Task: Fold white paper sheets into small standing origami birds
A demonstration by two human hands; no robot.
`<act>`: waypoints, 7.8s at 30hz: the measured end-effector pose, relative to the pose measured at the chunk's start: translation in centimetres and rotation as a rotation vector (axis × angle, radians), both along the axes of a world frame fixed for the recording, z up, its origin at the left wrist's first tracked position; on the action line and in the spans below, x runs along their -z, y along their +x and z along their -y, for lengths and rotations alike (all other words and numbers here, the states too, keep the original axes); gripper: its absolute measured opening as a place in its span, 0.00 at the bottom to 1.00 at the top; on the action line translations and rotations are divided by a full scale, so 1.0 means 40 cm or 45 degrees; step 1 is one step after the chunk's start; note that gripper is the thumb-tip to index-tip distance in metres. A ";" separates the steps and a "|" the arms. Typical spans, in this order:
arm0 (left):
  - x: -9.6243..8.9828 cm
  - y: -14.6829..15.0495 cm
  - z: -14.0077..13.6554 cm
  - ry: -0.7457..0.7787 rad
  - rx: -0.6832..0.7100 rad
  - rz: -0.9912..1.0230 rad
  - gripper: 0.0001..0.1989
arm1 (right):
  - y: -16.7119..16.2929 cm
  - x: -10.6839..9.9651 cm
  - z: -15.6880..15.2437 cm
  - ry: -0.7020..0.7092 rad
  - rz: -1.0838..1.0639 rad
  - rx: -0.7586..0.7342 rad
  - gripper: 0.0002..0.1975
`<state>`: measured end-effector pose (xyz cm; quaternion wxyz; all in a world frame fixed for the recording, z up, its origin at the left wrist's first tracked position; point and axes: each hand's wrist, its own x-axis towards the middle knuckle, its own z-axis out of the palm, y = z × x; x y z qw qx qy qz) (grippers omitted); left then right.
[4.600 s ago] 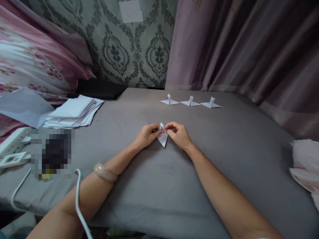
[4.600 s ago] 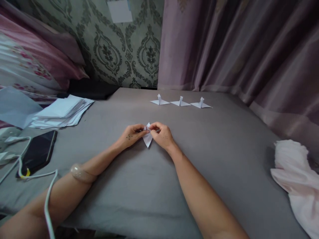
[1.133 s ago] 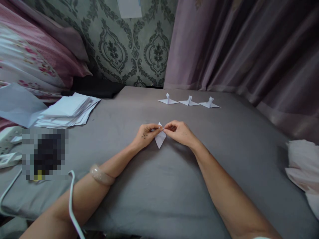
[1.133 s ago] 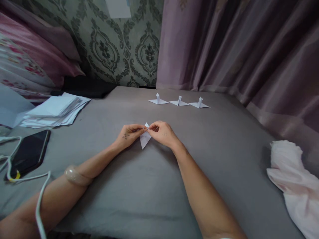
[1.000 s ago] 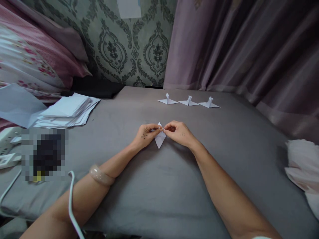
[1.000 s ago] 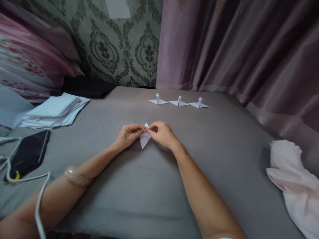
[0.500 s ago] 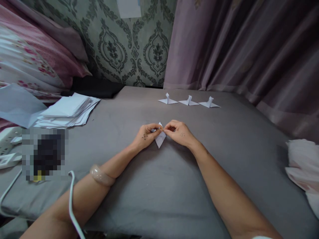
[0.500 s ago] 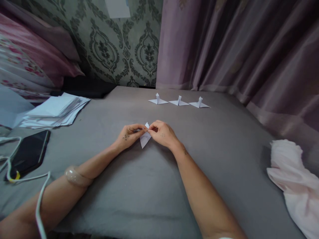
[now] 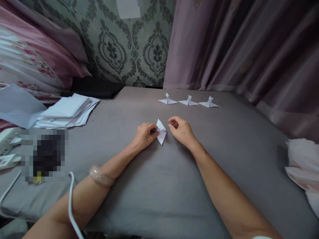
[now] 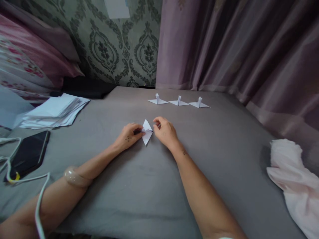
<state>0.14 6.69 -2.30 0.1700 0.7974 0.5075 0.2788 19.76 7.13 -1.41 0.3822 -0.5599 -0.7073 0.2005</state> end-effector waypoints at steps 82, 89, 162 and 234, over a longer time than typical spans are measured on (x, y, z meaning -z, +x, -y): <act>-0.013 0.004 0.029 -0.154 0.026 0.309 0.07 | -0.064 -0.016 0.034 -0.472 -0.237 -0.031 0.09; -0.004 0.004 0.023 -0.160 0.028 0.380 0.08 | -0.058 -0.029 0.039 -0.651 -0.408 -0.053 0.07; -0.001 -0.091 -0.077 -0.221 -0.804 0.031 0.06 | -0.042 0.011 0.025 -0.686 -0.545 0.009 0.12; -0.225 -0.890 -0.057 0.331 -1.900 0.410 0.15 | -0.029 0.045 -0.003 -0.595 -0.067 0.163 0.19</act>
